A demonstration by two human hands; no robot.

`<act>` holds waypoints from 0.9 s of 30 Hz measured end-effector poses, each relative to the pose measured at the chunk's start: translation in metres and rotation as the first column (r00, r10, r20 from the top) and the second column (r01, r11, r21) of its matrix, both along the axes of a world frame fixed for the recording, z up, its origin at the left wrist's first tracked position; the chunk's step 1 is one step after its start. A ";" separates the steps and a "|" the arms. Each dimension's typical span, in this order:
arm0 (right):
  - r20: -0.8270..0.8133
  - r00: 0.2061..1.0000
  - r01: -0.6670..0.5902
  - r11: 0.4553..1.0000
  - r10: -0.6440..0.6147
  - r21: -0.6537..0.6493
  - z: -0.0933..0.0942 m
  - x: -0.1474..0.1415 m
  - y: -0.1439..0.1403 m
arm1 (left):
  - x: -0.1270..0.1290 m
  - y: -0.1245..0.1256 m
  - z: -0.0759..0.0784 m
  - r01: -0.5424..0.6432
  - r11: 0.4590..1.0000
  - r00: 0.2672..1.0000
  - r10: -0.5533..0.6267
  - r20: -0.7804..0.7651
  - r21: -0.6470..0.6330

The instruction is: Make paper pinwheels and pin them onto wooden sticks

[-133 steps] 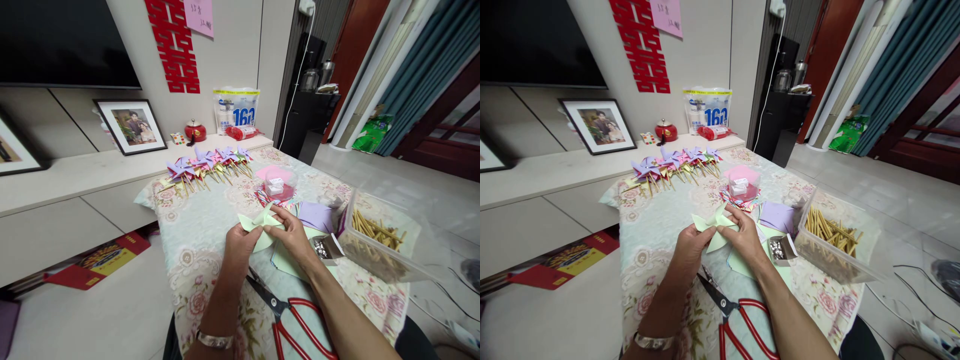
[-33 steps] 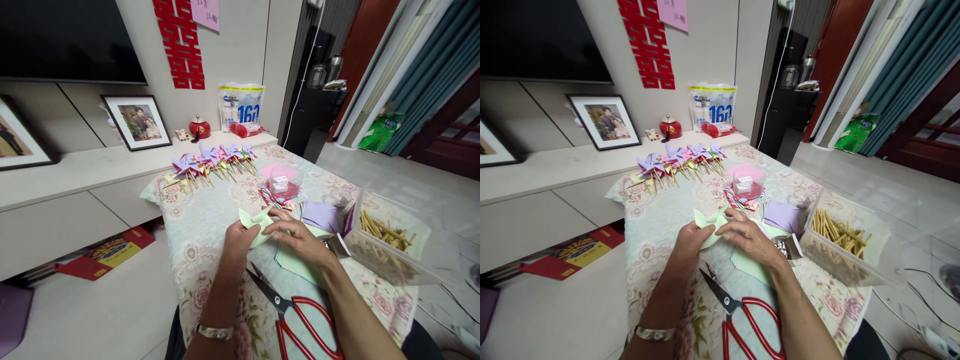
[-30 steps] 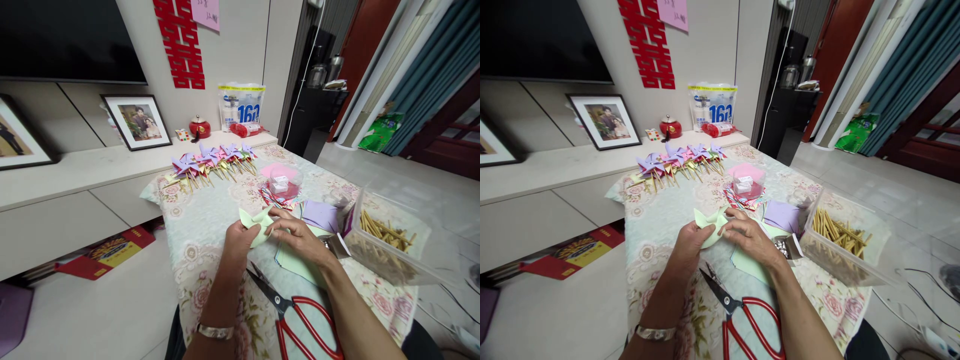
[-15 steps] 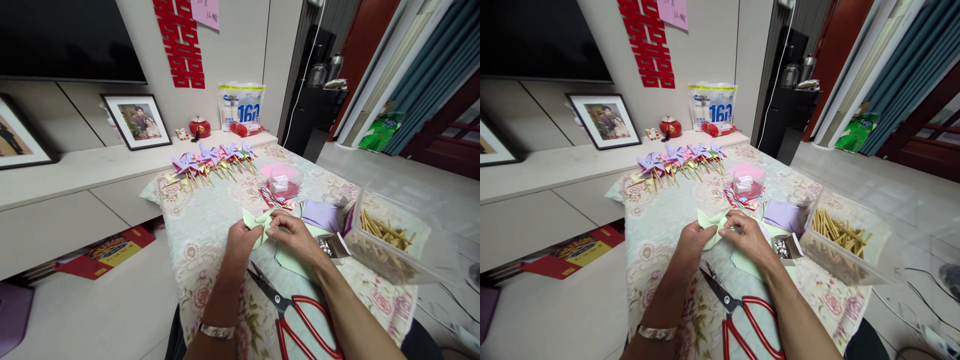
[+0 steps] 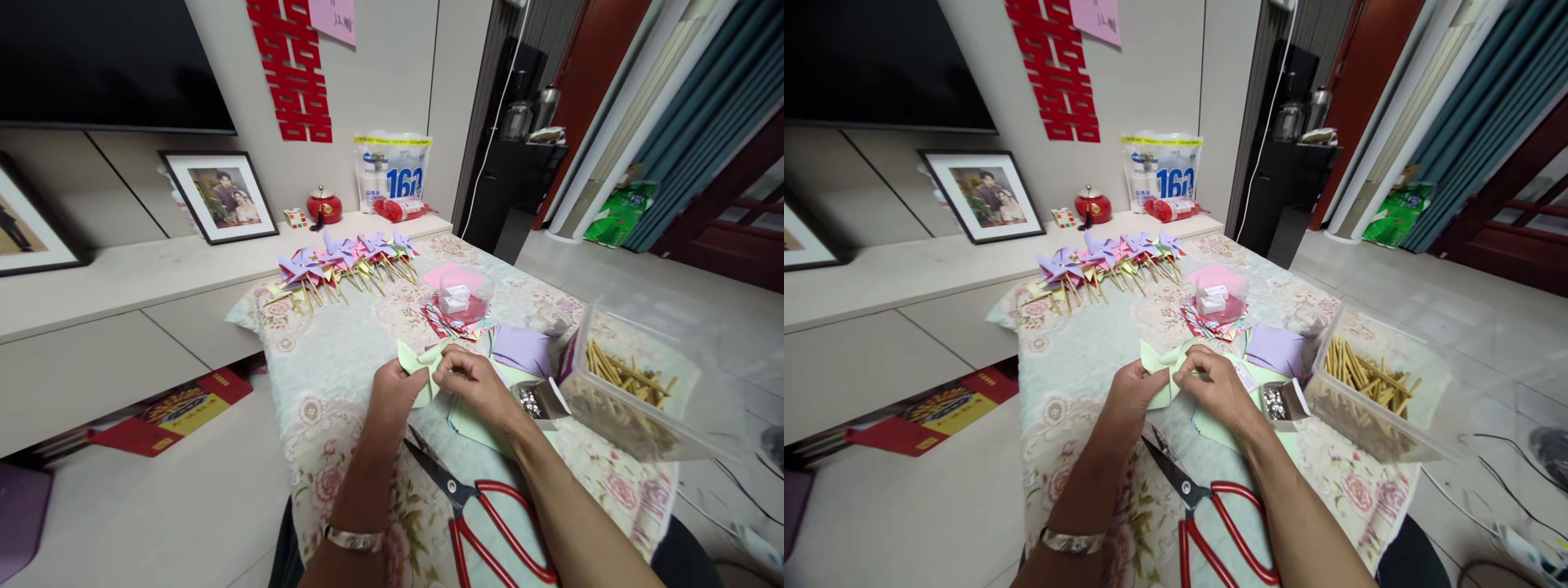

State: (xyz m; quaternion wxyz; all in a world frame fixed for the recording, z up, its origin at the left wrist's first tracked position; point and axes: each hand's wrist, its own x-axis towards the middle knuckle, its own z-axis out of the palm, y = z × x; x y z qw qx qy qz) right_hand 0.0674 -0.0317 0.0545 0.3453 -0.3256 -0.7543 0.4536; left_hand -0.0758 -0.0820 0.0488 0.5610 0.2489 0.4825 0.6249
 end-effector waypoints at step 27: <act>0.006 0.994 0.109 0.990 -0.109 -0.085 -0.002 -0.004 -0.003 | -0.004 0.002 -0.008 0.008 0.998 0.999 -0.011 -0.044 -0.058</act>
